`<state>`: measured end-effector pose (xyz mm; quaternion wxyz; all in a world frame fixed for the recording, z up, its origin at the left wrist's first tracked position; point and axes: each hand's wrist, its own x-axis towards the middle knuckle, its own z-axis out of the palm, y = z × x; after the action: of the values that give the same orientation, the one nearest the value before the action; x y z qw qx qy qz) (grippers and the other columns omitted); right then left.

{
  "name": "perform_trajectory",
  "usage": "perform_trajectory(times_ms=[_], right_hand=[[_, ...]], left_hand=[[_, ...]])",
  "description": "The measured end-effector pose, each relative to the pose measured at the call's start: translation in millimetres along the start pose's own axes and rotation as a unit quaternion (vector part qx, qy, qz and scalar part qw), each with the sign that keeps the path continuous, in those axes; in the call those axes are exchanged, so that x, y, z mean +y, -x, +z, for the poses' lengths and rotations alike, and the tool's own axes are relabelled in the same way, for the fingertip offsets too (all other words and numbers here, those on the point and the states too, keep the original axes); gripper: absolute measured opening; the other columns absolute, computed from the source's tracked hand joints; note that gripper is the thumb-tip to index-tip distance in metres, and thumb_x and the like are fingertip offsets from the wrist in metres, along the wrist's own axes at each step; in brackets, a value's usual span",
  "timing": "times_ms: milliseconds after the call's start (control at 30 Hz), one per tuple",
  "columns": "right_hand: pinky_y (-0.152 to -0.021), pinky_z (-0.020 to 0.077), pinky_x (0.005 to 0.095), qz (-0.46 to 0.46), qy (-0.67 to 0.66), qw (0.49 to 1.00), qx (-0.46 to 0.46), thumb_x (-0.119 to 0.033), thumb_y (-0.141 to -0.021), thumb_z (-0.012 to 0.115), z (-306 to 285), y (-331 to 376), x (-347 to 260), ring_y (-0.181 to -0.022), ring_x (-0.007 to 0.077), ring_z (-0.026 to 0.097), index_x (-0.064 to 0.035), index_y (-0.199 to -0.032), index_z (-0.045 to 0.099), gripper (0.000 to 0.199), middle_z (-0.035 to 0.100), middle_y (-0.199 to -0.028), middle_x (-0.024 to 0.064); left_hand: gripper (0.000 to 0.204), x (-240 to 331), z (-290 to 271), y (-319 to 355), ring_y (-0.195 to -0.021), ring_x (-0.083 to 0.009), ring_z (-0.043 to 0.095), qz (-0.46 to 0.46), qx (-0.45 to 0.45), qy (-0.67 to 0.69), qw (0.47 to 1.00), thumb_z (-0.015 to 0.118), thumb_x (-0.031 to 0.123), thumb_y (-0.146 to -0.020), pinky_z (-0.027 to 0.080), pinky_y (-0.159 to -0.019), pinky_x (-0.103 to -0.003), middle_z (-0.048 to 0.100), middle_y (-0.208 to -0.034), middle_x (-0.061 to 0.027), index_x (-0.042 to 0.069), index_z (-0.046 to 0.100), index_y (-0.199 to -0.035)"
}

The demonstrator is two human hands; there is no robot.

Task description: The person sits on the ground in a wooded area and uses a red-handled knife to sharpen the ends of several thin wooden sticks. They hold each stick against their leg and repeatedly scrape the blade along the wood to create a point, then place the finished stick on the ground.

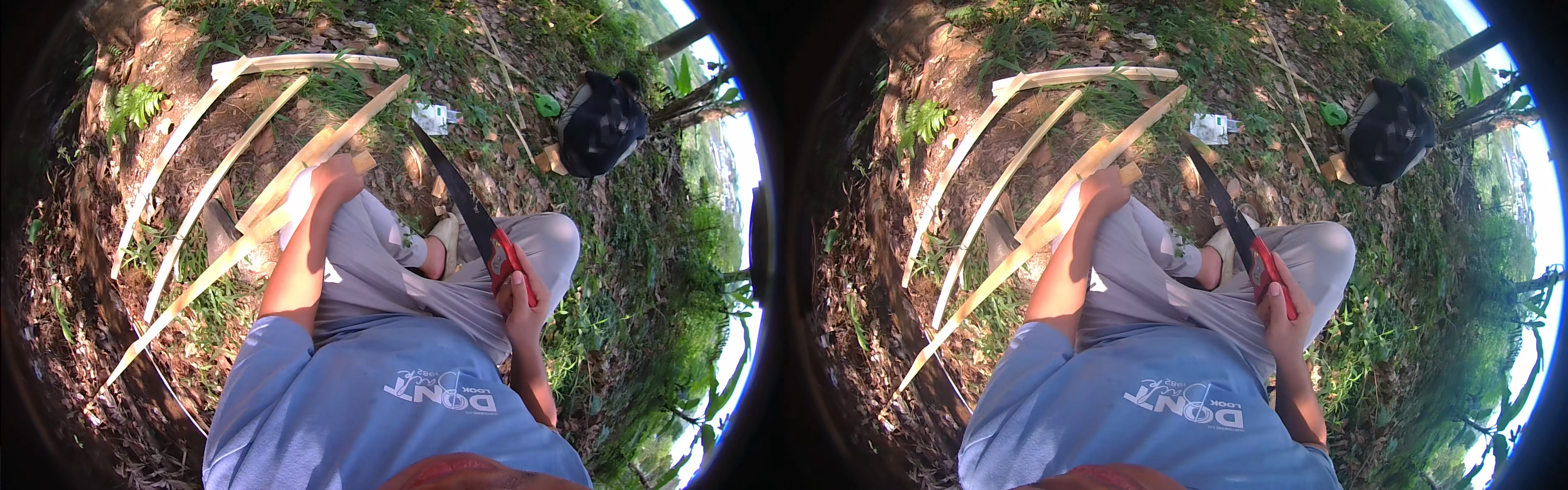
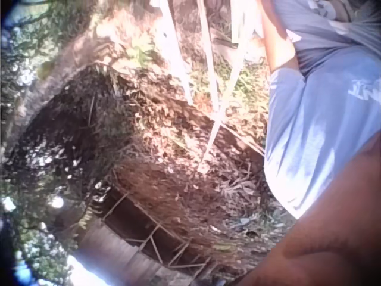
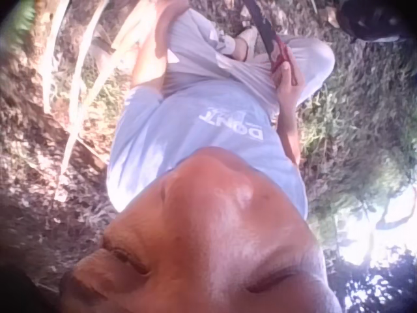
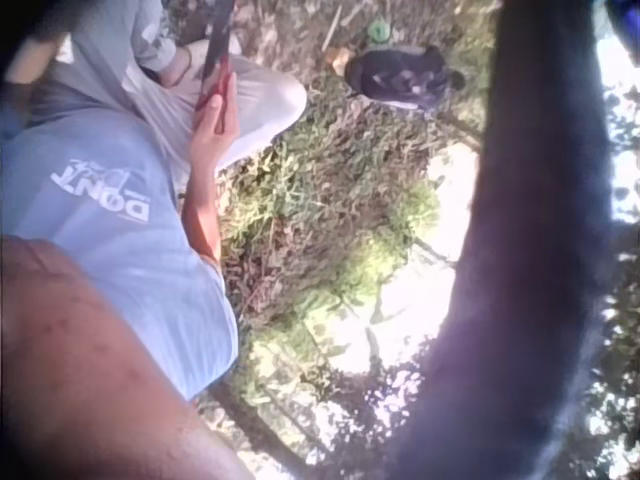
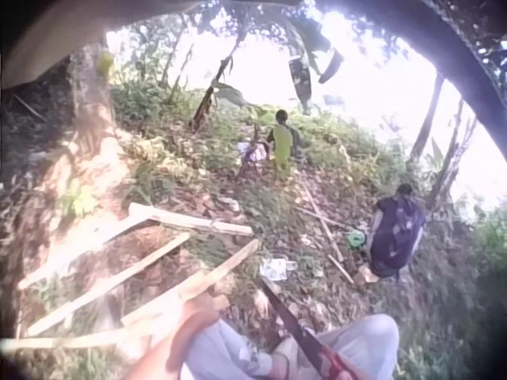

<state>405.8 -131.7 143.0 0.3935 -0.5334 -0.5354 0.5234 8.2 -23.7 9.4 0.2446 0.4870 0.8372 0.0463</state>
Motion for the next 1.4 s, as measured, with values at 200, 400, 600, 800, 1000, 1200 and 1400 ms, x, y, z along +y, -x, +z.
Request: perform_trajectory(times_ms=[200, 400, 600, 800, 1000, 1200, 1400], right_hand=[[-0.065, 0.0458, 0.025, -0.152, 0.193, 0.969, -0.022, -0.014, -0.109, 0.064, 53.7, -9.5, -16.0, -0.067, 0.0084, 0.056, 0.0004, -0.152, 0.061, 0.046, 0.067, -0.082, 0.0049], [-0.073, 0.0544, 0.0305, -0.137, 0.202, 0.966, -0.079, -0.006, -0.104, 0.065, 60.6, -5.3, -18.6, -0.071, 0.0164, 0.069, 0.0005, -0.153, 0.059, 0.051, 0.078, -0.096, 0.0196], [-0.084, 0.0556, 0.0295, -0.098, 0.196, 0.971, -0.096, -0.009, -0.107, 0.063, 55.4, -6.3, -24.0, -0.093, 0.0144, 0.074, 0.0014, -0.153, 0.059, 0.048, 0.08, -0.112, 0.0205], [-0.083, 0.0557, 0.0309, -0.127, 0.228, 0.961, -0.087, -0.008, -0.107, 0.06, 58.3, 4.7, -12.1, -0.095, 0.0154, 0.072, 0.0001, -0.154, 0.06, 0.048, 0.078, -0.119, 0.0184], [-0.062, 0.0415, 0.0224, -0.079, 0.162, 0.983, -0.035, -0.008, -0.109, 0.057, 52.0, 0.8, -13.1, -0.068, 0.0047, 0.051, -0.002, -0.155, 0.061, 0.046, 0.072, -0.096, 0.0024], [-0.05, 0.0248, 0.0217, -0.062, 0.068, 0.994, 0.052, -0.016, -0.114, 0.055, 13.1, -27.2, -12.6, -0.055, -0.0001, 0.035, -0.0009, -0.155, 0.06, 0.043, 0.048, -0.069, -0.0071], [-0.046, 0.0224, 0.0238, -0.081, -0.017, 0.993, 0.086, -0.021, -0.116, 0.053, -47.6, -69.5, -28.3, -0.05, 0.0011, 0.027, 0.0037, -0.157, 0.054, 0.047, 0.035, -0.061, -0.0093]], left_hand=[[0.04, -3.0, 10.2, 3.7, -0.112, -0.0371, 0.076, 0.035, 0.045, -0.03, 0.998, 0.075, 0.028, -0.087, 0.06, -0.094, -0.049, 0.079, -0.12, -0.018, 0.007, 0.076, -0.12], [0.037, -3.6, 10.2, 3.1, -0.115, -0.0371, 0.074, 0.016, 0.021, -0.03, 0.999, 0.07, 0.025, -0.087, 0.058, -0.098, -0.049, 0.079, -0.12, -0.017, 0.009, 0.073, -0.121], [0.037, -5.2, 14.6, 3.1, -0.11, -0.0339, 0.078, 0.027, 0.027, -0.025, 0.999, 0.074, 0.025, -0.086, 0.061, -0.092, -0.047, 0.081, -0.116, -0.0175, 0.007, 0.078, -0.118], [0.036, -6.5, 13.7, 5.8, -0.107, -0.0317, 0.078, 0.032, 0.036, -0.01, 0.999, 0.074, 0.023, -0.085, 0.061, -0.089, -0.046, 0.081, -0.113, -0.0144, 0.009, 0.076, -0.118], [0.035, -10.4, 18.7, 8.4, -0.096, -0.0338, 0.08, 0.062, 0.09, 0.01, 0.994, 0.075, 0.022, -0.08, 0.062, -0.084, -0.049, 0.081, -0.104, -0.0161, 0.009, 0.077, -0.113], [0.048, -17.7, -0.5, 16.2, -0.103, -0.0342, 0.076, 0.113, 0.072, 0.09, 0.987, 0.08, 0.04, -0.088, 0.059, -0.09, -0.045, 0.077, -0.111, -0.0195, 0.003, 0.071, -0.117], [0.037, -93.5, -17.3, -24.6, -0.087, -0.0278, 0.065, 0.099, 0.162, 0.369, 0.91, 0.069, 0.037, -0.104, 0.051, -0.079, -0.043, 0.068, -0.096, -0.0156, 0.0, 0.064, -0.103]])
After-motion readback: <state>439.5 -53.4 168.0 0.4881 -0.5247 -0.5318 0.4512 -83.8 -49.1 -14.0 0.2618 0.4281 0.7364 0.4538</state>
